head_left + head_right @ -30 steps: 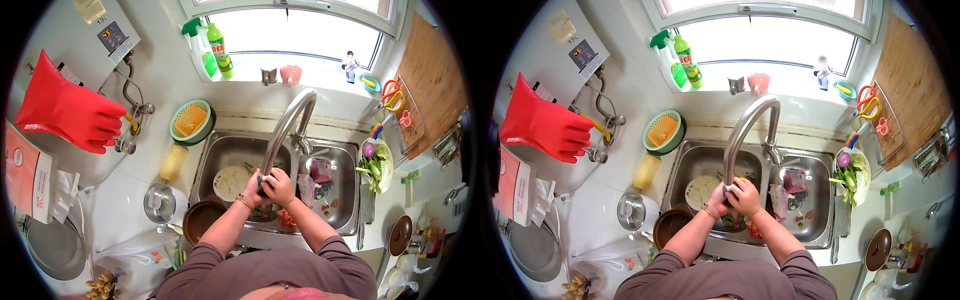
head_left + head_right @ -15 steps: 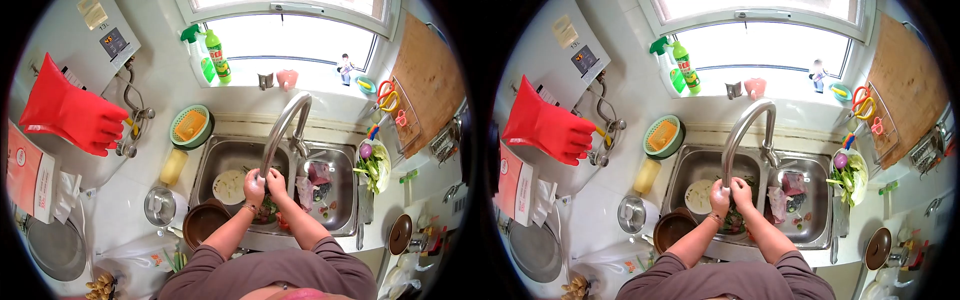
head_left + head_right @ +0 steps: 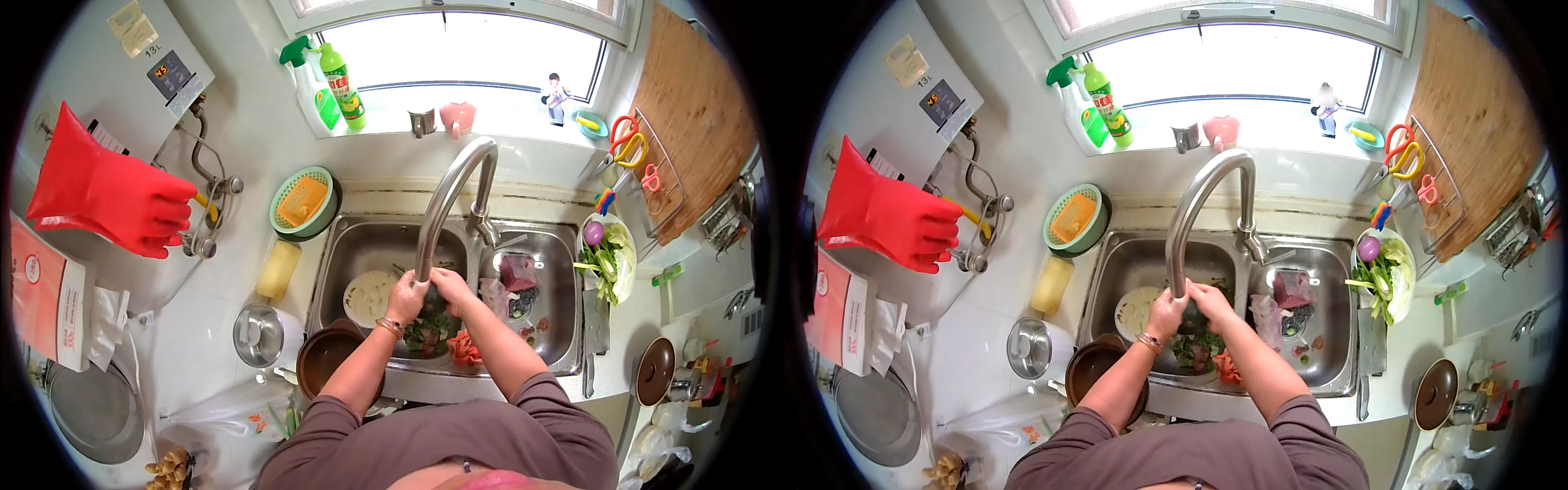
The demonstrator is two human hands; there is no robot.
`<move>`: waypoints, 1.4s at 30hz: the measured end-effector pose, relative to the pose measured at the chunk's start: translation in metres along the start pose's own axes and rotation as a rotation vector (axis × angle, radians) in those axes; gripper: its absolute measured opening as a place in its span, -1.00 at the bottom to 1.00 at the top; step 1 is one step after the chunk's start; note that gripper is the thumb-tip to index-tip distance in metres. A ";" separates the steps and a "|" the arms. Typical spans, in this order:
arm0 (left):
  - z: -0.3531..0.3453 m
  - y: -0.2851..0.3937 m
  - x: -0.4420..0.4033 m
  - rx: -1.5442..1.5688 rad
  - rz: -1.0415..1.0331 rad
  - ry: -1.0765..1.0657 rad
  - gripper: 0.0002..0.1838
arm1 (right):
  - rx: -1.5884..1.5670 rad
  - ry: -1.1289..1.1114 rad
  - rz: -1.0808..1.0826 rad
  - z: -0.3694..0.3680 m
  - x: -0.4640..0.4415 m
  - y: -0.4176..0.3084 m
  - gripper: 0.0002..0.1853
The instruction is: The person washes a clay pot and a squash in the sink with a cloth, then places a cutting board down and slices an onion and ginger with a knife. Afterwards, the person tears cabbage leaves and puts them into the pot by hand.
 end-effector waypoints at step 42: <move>-0.017 -0.019 0.037 0.694 0.664 -0.136 -0.59 | 1.273 0.247 0.388 0.100 0.163 0.035 -0.28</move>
Point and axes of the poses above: each hand's wrist, its own x-axis away from the middle knuckle, its own z-axis out of the back of the hand, y = z × x, the point moved 9 cm from there along -x, towards the middle knuckle, and after that the axes turned 5 degrees about x, right-handed, at the moved point
